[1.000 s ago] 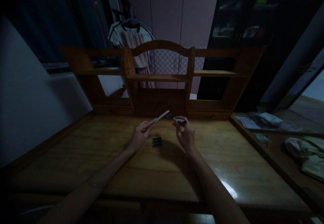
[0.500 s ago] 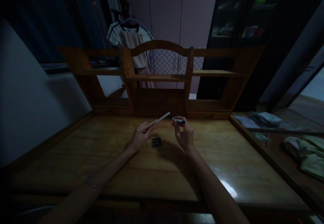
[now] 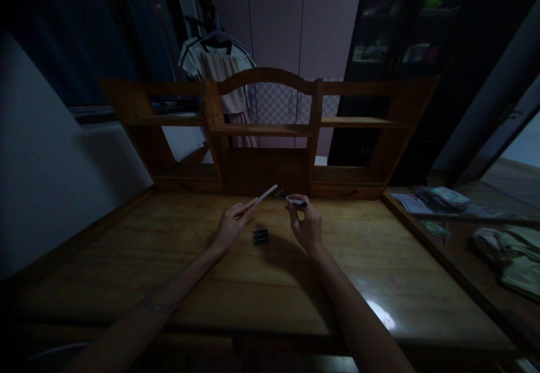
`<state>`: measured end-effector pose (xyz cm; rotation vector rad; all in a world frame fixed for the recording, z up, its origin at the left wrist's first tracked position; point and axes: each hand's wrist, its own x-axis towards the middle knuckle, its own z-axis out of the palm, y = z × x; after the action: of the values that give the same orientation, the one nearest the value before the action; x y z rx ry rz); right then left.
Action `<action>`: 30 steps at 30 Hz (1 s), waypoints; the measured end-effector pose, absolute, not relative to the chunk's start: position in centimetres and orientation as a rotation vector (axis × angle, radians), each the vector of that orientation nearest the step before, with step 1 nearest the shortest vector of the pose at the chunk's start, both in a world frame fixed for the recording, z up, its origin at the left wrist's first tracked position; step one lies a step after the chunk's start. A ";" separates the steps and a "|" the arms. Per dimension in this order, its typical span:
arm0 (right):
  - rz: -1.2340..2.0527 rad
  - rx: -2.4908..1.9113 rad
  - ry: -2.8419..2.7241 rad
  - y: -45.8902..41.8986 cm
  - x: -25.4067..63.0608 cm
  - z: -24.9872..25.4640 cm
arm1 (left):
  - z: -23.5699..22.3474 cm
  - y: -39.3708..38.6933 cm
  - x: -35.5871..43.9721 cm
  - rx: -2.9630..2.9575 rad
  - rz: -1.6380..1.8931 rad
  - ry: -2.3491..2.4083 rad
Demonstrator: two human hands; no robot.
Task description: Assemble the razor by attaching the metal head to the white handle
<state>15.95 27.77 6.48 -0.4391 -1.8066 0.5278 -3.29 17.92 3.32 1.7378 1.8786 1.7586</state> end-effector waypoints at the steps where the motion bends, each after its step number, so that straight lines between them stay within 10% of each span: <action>1: 0.528 -0.438 -1.805 27.8 16.0 6.5 | 3.4 17.9 -3.4 1.730 1.774 1.875; 30: 0.540 -0.427 -1.815 27.8 16.0 6.3 | 3.4 18.0 -2.9 1.668 1.752 1.725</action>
<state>16.04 27.84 6.33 -0.4274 -1.8152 0.5395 -2.86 17.99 3.40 1.6684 1.7246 1.7520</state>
